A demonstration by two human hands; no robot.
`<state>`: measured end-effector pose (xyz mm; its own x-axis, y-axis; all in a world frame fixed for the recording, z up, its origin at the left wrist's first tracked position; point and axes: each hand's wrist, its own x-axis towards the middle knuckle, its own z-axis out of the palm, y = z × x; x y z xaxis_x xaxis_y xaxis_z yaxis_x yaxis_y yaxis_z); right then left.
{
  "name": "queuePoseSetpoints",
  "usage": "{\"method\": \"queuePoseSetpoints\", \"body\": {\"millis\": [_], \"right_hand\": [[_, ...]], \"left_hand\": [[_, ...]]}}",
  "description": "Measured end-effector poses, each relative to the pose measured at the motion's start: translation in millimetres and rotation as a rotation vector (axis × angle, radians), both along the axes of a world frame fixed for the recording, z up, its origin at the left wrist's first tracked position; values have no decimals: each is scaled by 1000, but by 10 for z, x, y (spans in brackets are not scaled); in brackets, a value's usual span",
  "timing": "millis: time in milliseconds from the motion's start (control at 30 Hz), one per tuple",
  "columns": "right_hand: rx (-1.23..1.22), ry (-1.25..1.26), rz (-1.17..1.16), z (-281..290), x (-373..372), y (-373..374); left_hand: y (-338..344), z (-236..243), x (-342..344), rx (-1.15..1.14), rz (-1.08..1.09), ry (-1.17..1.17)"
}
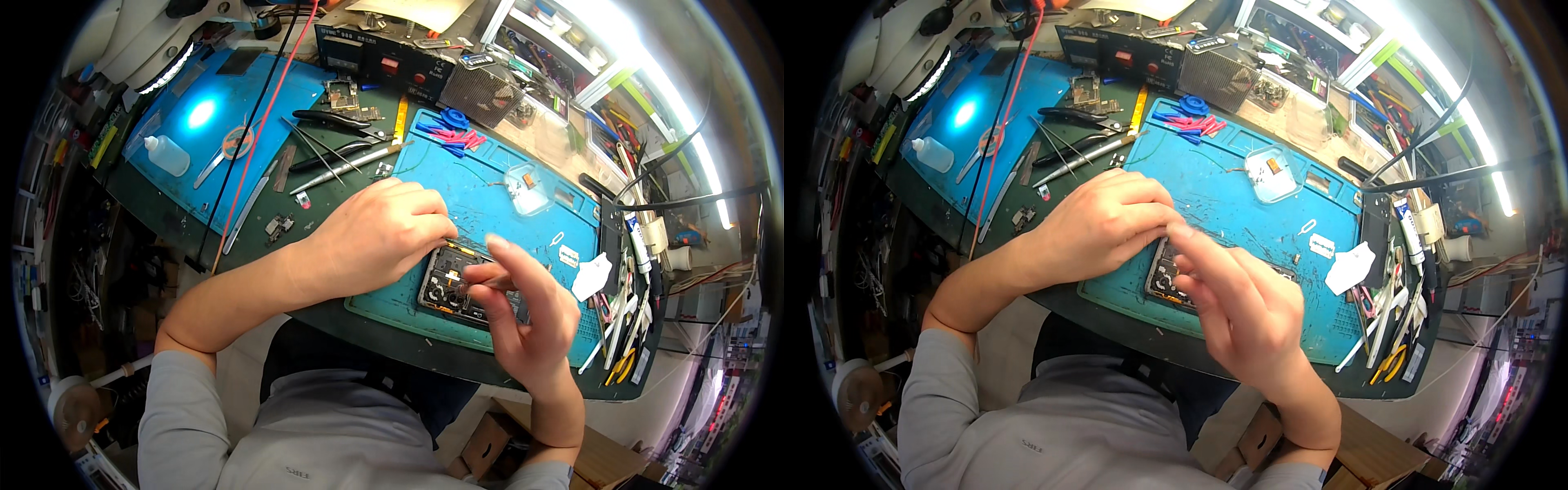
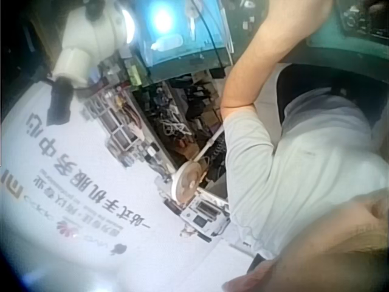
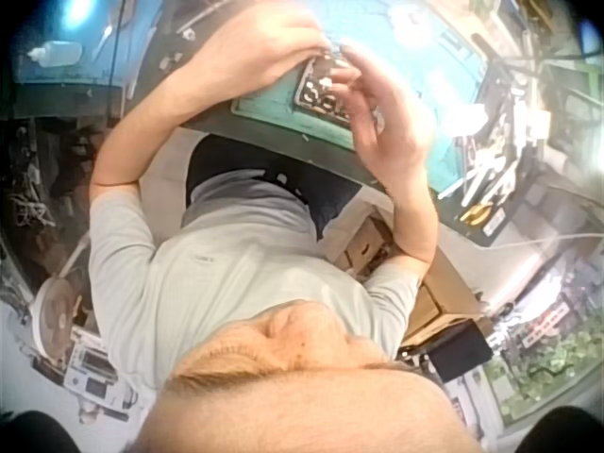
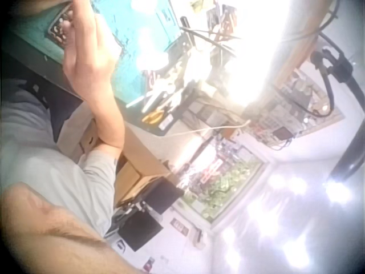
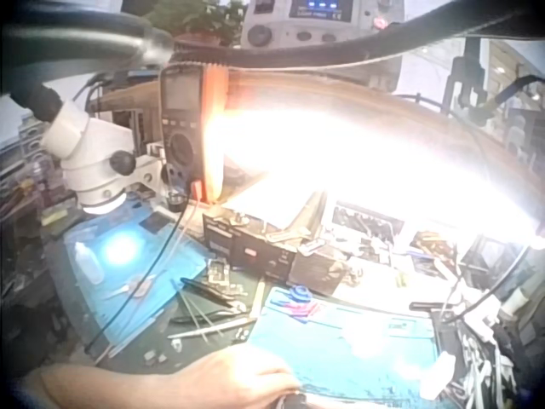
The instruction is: The person disassembles a smartphone, removes the battery, and uses a screwdriver to manipulate internal components. They then reassemble the phone and test it by pressing buttons.
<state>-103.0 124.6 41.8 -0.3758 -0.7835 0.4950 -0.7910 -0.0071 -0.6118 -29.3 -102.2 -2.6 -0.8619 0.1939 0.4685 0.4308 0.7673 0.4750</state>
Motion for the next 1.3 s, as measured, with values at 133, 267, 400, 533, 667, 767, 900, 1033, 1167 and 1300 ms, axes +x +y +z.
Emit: {"method": "queuePoseSetpoints", "body": {"millis": [133,267,400,533,667,767,900,1033,1167,1300], "right_hand": [[-25,8,-26,-29,-10,-11],[1,25,-28,6,-11,17],[-51,-13,-53,-11,2,-47],[-99,-71,-85,-82,-178,134],[-244,59,-510,-152,-473,198],[-237,92,-559,-267,-659,211],[-162,99,-576,-259,-710,183],[-157,52,-562,-286,-711,175],[-122,29,-551,-269,-685,143],[-151,42,-555,-275,-698,135]], "left_hand": [[-1,-1,2,-11,5,-9],[-4,-15,-4,-9,7,-3],[20,-35,-17,2,13,8],[13,2,8,-15,20,-7],[18,14,5,-27,8,1],[23,26,8,-23,6,9],[15,26,9,-23,6,7],[14,32,20,-15,3,9],[19,40,21,-14,3,10],[25,32,19,-11,4,13]]}}
